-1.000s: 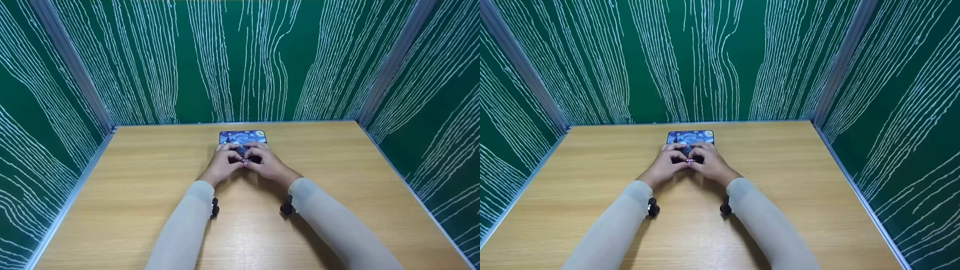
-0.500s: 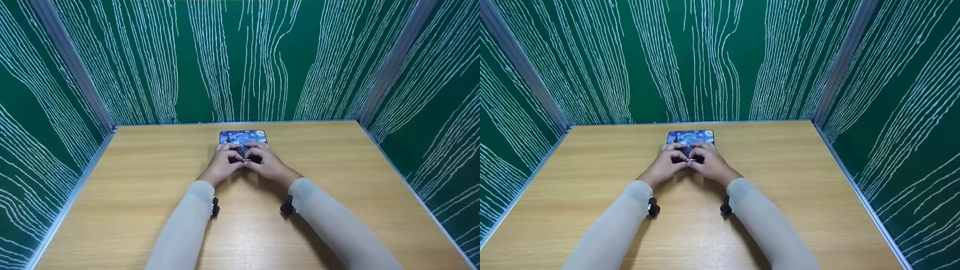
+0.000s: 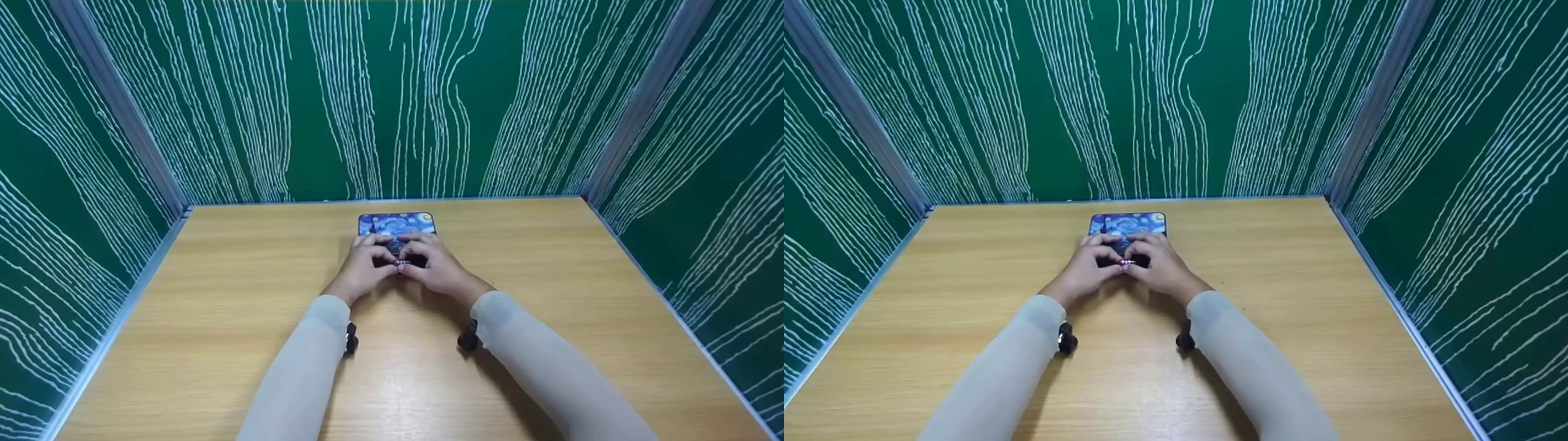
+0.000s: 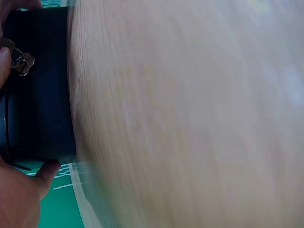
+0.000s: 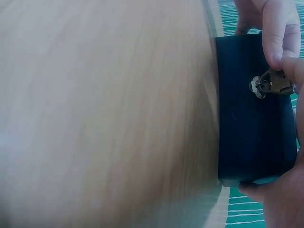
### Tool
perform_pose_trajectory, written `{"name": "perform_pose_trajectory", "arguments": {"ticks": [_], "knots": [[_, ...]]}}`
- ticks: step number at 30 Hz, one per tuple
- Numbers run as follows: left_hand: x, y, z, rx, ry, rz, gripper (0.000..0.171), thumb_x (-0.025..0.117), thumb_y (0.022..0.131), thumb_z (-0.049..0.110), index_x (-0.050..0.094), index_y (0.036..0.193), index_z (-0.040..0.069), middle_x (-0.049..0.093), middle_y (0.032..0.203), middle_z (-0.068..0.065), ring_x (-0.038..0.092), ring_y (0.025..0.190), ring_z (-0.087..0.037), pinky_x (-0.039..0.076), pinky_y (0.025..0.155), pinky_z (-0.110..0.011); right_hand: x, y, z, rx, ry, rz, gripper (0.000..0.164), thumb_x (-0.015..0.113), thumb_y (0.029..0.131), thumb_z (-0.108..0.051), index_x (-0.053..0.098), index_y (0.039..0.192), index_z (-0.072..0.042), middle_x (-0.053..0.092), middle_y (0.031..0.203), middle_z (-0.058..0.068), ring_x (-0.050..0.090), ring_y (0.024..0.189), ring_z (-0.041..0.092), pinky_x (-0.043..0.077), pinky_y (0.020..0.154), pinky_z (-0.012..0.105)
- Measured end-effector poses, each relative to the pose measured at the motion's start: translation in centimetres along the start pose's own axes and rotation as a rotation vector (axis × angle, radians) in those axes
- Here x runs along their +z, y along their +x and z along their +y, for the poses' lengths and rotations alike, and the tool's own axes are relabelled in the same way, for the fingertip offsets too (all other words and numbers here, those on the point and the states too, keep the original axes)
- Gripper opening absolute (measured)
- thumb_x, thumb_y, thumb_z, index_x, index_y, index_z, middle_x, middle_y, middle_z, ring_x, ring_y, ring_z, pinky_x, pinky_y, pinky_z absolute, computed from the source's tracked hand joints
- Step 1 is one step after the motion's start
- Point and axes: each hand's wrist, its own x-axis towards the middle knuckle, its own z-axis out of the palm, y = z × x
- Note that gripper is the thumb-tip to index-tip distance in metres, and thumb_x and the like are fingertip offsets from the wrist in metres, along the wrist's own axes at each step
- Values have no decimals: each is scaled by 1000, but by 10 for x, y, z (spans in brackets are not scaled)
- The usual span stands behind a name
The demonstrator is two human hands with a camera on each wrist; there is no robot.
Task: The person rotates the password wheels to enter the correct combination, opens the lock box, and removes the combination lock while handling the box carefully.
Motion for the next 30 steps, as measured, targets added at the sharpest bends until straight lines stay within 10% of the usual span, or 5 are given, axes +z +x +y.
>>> {"name": "perform_pose_trajectory", "arguments": {"ticks": [30], "knots": [[0,-2,3,9,0,14,7,91,98,19,88,101,12,65,161,-5,44,158,-32,35,138,-49,-1,0,-2,-20,-15,4,13,80,107,-31,76,115,-21,57,171,6,41,162,40,31,137,70]]}}
